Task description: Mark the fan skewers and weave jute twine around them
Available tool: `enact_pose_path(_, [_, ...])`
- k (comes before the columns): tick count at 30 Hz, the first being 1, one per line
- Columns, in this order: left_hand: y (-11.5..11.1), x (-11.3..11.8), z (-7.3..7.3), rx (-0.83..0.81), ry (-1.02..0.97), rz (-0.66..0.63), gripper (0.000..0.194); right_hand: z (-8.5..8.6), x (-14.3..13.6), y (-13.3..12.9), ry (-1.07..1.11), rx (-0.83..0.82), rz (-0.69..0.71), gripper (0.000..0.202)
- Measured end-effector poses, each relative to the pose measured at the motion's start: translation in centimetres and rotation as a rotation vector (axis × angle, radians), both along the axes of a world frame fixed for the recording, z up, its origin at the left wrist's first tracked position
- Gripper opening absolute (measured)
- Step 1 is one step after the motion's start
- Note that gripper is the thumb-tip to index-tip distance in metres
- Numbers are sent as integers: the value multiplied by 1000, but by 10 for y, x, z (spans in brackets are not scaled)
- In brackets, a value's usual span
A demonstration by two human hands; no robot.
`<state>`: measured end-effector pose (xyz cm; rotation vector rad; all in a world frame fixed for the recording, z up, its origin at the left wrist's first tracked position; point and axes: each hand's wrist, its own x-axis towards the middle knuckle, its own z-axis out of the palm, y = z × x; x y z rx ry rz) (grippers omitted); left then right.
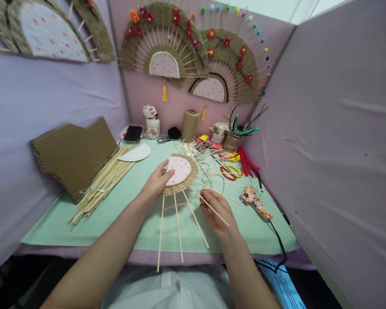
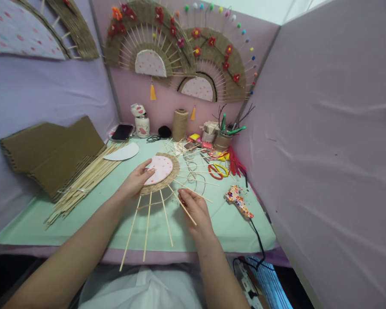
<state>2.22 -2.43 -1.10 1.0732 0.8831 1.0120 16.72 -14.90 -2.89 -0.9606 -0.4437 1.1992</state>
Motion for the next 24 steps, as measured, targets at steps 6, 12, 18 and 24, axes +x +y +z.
enact_pose_path(6, [1,0,-2,14,13,-10,58,5,-3,2,64,11,44,19])
enact_pose_path(12, [1,0,-2,28,86,-10,61,8,-4,3,37,17,33,18])
enact_pose_path(18, [-1,0,2,13,97,-15,61,4,1,0,7,12,33,18])
enact_pose_path(24, [-1,0,2,11,126,-15,62,-3,14,3,37,-37,-37,24])
